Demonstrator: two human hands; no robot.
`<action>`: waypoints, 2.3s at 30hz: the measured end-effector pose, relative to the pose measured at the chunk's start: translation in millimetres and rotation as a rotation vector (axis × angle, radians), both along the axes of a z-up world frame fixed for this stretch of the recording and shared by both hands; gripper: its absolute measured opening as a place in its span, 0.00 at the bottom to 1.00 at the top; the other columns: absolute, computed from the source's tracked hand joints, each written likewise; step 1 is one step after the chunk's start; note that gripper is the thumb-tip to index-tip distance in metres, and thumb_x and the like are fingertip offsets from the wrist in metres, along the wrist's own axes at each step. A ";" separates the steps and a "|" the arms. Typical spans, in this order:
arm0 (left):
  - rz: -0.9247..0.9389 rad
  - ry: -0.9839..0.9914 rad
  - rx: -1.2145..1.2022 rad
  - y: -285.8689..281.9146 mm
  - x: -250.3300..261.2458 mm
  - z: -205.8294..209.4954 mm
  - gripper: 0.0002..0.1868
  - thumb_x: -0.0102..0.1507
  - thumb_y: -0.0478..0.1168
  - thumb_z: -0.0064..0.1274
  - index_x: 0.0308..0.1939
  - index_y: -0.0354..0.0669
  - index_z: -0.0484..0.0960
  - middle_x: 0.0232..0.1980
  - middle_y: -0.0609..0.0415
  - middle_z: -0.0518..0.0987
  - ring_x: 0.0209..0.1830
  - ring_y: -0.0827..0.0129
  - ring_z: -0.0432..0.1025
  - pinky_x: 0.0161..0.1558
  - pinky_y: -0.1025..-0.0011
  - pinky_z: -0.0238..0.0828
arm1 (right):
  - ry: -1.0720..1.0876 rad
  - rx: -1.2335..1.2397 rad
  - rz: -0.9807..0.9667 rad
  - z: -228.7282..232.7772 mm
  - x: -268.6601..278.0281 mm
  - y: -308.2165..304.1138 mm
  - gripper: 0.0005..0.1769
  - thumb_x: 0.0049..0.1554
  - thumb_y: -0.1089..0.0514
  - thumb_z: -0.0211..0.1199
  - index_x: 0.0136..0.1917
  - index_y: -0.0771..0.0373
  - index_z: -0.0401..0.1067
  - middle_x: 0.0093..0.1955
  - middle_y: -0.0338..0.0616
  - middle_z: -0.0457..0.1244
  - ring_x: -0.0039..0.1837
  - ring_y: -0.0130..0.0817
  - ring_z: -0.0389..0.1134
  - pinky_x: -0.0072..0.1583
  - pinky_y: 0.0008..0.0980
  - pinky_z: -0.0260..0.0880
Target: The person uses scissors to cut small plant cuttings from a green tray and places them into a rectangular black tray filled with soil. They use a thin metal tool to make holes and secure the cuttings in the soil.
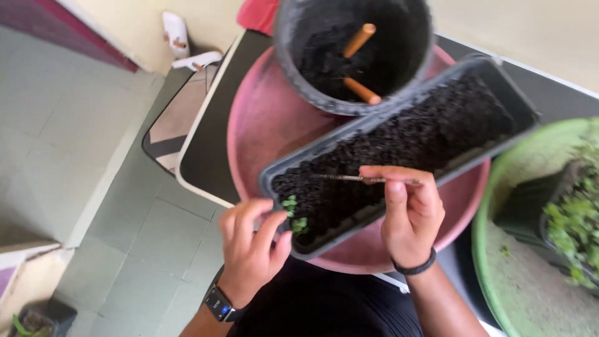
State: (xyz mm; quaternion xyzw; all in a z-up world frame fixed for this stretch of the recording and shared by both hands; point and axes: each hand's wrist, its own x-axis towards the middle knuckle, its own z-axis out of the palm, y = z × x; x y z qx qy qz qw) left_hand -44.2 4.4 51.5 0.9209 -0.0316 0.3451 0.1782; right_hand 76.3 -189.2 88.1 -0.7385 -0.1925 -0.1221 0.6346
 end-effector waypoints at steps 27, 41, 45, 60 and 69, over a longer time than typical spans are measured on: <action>0.009 0.394 -0.205 4.7 -0.6 -15.7 0.25 0.70 0.58 0.33 0.54 0.49 0.79 0.75 0.26 0.57 0.71 0.39 0.56 0.67 0.45 0.56 | -0.097 -0.185 0.501 -8.5 8.6 51.9 0.12 0.68 0.56 0.45 0.51 0.66 0.65 0.48 0.56 0.70 0.50 0.48 0.77 0.52 0.37 0.79; 0.017 0.371 -0.218 0.7 -1.9 -24.7 0.28 0.72 0.56 0.27 0.59 0.49 0.80 0.75 0.26 0.55 0.73 0.41 0.55 0.70 0.47 0.55 | -0.204 -0.331 0.692 -5.3 24.9 69.2 0.09 0.64 0.59 0.54 0.50 0.68 0.68 0.48 0.52 0.69 0.47 0.45 0.73 0.51 0.39 0.74; 0.018 0.345 -0.251 -1.6 -4.1 -31.0 0.28 0.72 0.56 0.27 0.60 0.48 0.80 0.75 0.26 0.54 0.73 0.40 0.57 0.71 0.48 0.56 | -0.202 -0.342 0.669 -6.9 26.8 71.5 0.07 0.63 0.59 0.57 0.47 0.66 0.68 0.46 0.47 0.68 0.45 0.42 0.73 0.50 0.38 0.72; -0.034 0.319 -0.306 0.0 -4.4 -34.5 0.28 0.72 0.55 0.28 0.54 0.42 0.81 0.75 0.22 0.52 0.72 0.36 0.57 0.70 0.46 0.57 | -0.190 -0.509 0.683 -12.8 29.9 77.9 0.03 0.63 0.63 0.59 0.48 0.65 0.71 0.42 0.42 0.66 0.43 0.38 0.67 0.48 0.33 0.70; -0.035 0.338 -0.291 0.4 -4.8 -31.1 0.26 0.72 0.55 0.29 0.56 0.43 0.78 0.75 0.23 0.52 0.73 0.37 0.57 0.69 0.45 0.56 | -0.251 -0.475 0.628 12.5 30.3 78.4 0.05 0.62 0.61 0.59 0.46 0.67 0.71 0.43 0.44 0.68 0.43 0.40 0.70 0.50 0.37 0.71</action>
